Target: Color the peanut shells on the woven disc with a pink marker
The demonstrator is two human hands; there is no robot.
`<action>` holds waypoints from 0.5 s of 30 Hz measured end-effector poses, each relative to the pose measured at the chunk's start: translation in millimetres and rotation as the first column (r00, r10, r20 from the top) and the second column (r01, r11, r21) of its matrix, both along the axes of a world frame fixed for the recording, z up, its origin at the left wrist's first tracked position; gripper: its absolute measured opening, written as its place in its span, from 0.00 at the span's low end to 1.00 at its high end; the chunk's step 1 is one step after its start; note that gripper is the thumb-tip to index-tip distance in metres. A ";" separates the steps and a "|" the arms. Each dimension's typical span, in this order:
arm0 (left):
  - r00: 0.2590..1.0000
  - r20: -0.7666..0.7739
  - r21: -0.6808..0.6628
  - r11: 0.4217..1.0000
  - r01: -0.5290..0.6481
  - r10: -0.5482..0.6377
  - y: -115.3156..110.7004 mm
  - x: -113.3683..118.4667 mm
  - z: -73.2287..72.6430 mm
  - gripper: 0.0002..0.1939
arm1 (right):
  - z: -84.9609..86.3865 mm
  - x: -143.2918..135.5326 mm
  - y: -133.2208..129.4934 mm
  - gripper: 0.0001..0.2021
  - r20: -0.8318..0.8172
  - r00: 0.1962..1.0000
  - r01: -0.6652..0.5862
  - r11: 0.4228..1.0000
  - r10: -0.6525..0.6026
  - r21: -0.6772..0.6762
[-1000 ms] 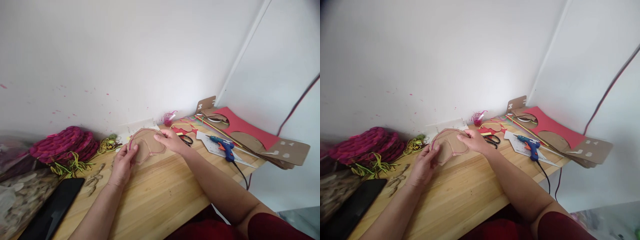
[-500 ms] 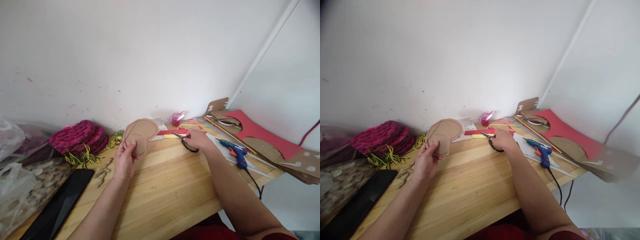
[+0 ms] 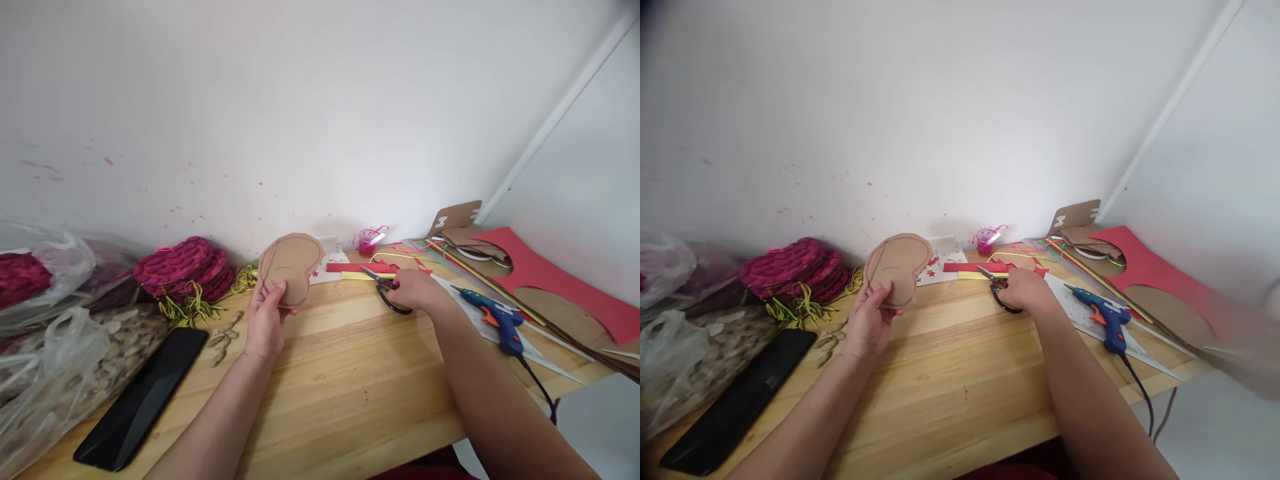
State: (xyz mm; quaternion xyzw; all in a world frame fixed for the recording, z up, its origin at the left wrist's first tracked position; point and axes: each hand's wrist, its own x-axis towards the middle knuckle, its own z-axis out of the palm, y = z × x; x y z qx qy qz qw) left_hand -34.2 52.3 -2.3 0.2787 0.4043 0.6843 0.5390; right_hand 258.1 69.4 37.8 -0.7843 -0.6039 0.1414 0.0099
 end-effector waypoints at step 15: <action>0.981 -0.139 0.095 0.984 0.152 -0.138 -11.4 12.5 -5.3 0.27 | -20.6 -77.7 -12.2 0.29 -0.983 0.047 0.170 0.968 0.178 0.184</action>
